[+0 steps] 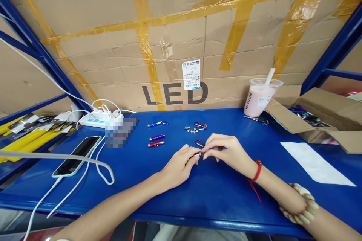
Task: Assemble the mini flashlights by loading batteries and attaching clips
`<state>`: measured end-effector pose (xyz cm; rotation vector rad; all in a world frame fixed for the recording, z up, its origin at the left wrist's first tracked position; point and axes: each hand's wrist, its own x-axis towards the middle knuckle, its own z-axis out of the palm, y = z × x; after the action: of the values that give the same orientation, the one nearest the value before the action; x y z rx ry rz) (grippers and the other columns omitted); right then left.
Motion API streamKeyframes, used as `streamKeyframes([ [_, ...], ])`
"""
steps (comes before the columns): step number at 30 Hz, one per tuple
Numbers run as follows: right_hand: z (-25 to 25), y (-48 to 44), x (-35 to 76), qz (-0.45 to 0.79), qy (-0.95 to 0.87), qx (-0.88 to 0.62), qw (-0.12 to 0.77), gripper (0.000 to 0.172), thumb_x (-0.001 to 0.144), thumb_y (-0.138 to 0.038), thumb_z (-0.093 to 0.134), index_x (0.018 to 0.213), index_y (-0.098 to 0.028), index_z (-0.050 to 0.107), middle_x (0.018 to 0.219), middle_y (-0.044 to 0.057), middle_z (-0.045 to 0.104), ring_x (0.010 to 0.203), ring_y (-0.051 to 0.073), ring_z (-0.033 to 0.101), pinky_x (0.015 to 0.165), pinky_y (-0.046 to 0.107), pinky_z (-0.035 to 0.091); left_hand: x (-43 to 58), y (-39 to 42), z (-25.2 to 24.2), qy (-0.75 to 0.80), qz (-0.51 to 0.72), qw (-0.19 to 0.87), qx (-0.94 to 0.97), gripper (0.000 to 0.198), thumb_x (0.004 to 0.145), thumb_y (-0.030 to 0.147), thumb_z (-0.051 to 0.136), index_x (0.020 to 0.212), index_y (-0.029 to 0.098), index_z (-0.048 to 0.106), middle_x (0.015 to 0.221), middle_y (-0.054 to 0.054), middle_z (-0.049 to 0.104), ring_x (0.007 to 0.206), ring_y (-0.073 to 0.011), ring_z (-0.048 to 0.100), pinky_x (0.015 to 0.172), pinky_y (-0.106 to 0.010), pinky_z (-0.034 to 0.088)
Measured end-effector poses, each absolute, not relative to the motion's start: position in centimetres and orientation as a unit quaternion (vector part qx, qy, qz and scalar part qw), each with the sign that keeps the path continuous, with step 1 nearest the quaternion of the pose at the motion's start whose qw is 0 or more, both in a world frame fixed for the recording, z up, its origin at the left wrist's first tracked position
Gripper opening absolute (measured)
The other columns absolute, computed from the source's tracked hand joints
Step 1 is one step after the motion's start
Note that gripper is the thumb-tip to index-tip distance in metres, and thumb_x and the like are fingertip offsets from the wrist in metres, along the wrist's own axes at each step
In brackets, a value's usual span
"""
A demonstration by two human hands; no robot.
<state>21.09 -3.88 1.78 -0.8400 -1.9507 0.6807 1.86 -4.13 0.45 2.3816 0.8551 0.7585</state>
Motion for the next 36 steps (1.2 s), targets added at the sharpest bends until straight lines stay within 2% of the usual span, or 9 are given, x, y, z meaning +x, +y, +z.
streamKeyframes([
  [17, 1.80, -3.88, 20.90, 0.261, -0.791, -0.355, 0.426, 0.031, 0.073, -0.046, 0.062, 0.064, -0.016, 0.067, 0.068, 0.002, 0.062, 0.041, 0.005, 0.049, 0.041, 0.019, 0.042, 1.90, -4.40, 0.56, 0.315, 0.274, 0.231, 0.879, 0.027, 0.094, 0.025, 0.030, 0.092, 0.017, 0.056, 0.075, -0.003, 0.060, 0.073, -0.0149, 0.046, 0.068, -0.026, 0.040],
  [36, 1.47, -3.90, 20.99, 0.237, -0.795, -0.384, 0.404, 0.021, 0.070, -0.039, 0.068, 0.067, -0.019, 0.069, 0.068, 0.000, 0.062, 0.049, 0.007, 0.049, 0.048, 0.020, 0.039, 1.90, -4.19, 0.58, 0.309, 0.281, 0.194, 0.888, 0.024, 0.092, 0.019, 0.033, 0.091, 0.017, 0.056, 0.075, -0.003, 0.060, 0.069, -0.0146, 0.045, 0.067, -0.026, 0.038],
])
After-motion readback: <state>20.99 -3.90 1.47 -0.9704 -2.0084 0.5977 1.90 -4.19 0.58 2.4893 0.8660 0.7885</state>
